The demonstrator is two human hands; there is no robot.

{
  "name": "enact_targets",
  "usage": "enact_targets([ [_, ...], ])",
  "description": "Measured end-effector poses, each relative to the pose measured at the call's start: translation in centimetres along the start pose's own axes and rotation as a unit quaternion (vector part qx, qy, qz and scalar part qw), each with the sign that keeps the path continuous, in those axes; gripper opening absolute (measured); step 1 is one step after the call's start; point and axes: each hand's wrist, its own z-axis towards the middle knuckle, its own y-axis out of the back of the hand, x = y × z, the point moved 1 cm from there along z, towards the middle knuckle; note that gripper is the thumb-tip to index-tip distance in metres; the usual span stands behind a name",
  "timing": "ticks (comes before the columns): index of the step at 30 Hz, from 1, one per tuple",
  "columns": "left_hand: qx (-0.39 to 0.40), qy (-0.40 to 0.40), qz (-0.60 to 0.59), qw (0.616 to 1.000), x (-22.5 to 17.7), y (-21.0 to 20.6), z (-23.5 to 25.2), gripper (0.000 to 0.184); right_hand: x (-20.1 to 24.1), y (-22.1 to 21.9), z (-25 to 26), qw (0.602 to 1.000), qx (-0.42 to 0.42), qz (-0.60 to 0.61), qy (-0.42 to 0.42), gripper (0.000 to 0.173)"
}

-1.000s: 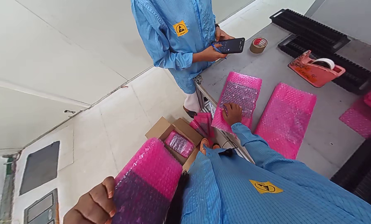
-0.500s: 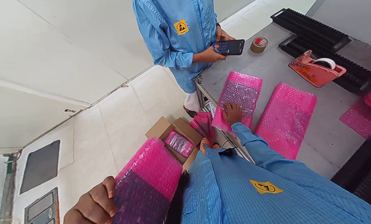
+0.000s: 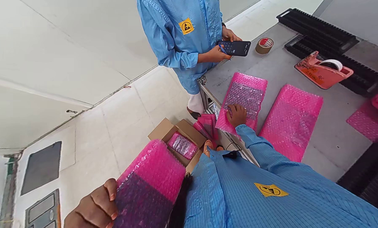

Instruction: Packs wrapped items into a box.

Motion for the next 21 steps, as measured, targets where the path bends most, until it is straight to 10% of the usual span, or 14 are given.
enact_targets([
  [9, -0.048, -0.041, -0.024, 0.998, 1.5, 0.8, -1.2, 0.06, 0.1, 0.1, 0.1, 1.0, 0.004, 0.006, -0.001, 0.039],
  [15, -0.206, -0.02, -0.119, 0.971, 6.8, 3.3, -11.7, 0.06, 0.0, 0.2, 0.0, 1.0, 0.003, 0.004, 0.003, 0.039],
  [21, -0.285, 0.009, -0.445, 0.849, 12.0, 0.0, -24.2, 0.027, 0.1, 0.3, 0.0, 1.0, 0.004, 0.003, 0.005, 0.039],
])
